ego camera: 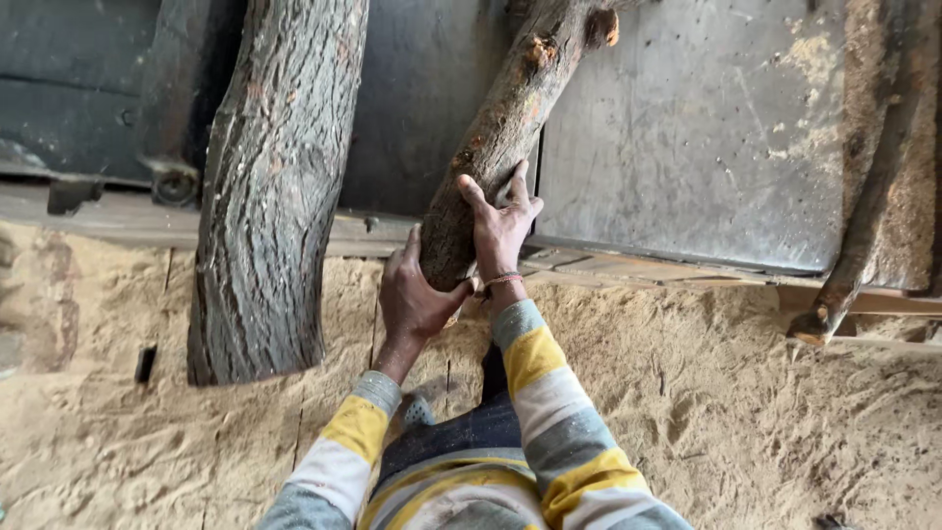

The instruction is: The person feeds several branches and logs into a vertical bandsaw to cut them into smaller pieces. The person handles the wood by hand, guiding it through the blade and then moving the cut pieces aside.

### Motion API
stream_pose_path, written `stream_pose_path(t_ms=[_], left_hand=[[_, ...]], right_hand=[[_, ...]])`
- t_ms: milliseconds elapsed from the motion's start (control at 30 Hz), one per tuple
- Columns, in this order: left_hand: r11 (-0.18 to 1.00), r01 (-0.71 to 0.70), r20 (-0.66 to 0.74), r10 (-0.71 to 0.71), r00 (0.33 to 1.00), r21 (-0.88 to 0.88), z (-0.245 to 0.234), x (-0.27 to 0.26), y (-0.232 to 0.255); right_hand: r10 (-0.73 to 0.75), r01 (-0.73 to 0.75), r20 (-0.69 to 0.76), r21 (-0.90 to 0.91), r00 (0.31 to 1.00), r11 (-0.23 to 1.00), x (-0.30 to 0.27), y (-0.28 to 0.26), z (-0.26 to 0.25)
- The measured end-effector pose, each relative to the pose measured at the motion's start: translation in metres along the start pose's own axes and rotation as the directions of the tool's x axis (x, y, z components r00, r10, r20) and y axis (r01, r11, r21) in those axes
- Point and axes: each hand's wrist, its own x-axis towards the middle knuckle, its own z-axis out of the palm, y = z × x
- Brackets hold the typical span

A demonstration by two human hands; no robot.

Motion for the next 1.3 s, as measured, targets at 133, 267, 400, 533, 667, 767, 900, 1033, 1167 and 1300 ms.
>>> stream_pose_path(t_ms=[133, 267, 400, 533, 667, 767, 900, 1033, 1167, 1300], left_hand=[[1.000, -0.010, -0.033, 0.009, 0.999, -0.017, 0.016, 0.024, 0.001], [0.999, -0.030, -0.058, 0.032, 0.998, 0.038, 0.021, 0.062, 0.006], [0.998, 0.051, -0.009, -0.051, 0.999, 0.028, 0.026, 0.097, 0.014], [1.000, -0.010, -0.074, 0.010, 0.997, 0.006, 0.031, 0.123, 0.016], [1.000, 0.012, -0.113, -0.015, 0.993, -0.021, 0.047, 0.159, 0.023], [0.997, -0.014, -0.195, 0.029, 0.980, 0.074, 0.063, 0.195, 0.029], [0.952, -0.149, -0.366, 0.244, 0.898, 0.268, 0.107, 0.199, 0.040], [0.986, -0.141, -0.161, 0.153, 0.975, 0.086, 0.147, 0.139, 0.059], [0.893, -0.366, -0.077, 0.359, 0.930, -0.264, 0.151, 0.081, 0.081], [0.890, -0.293, -0.036, 0.300, 0.953, -0.351, 0.153, 0.056, 0.116]], right_hand=[[0.124, -0.123, 0.059, -0.012, 0.991, 0.992, 0.028, -0.004, 0.008], [0.022, -0.022, 0.004, 0.000, 1.000, 1.000, 0.064, -0.013, 0.027], [0.113, -0.113, 0.022, -0.018, 0.993, 0.993, 0.098, -0.015, 0.043], [0.053, -0.055, -0.014, -0.117, 0.998, 0.992, 0.126, -0.019, 0.062], [-0.018, -0.041, 0.246, 0.231, 0.969, 0.972, 0.168, -0.025, 0.060], [-0.102, 0.031, 0.476, 0.154, 0.874, 0.988, 0.183, -0.020, 0.041], [-0.347, 0.338, 0.561, 0.125, 0.752, 0.933, 0.168, 0.009, -0.015], [-0.136, 0.252, 0.486, -0.181, 0.863, 0.951, 0.135, 0.027, -0.071], [-0.242, 0.400, 0.377, -0.426, 0.894, 0.812, 0.113, 0.027, -0.115], [-0.091, 0.278, 0.329, -0.582, 0.940, 0.764, 0.114, 0.021, -0.143]])
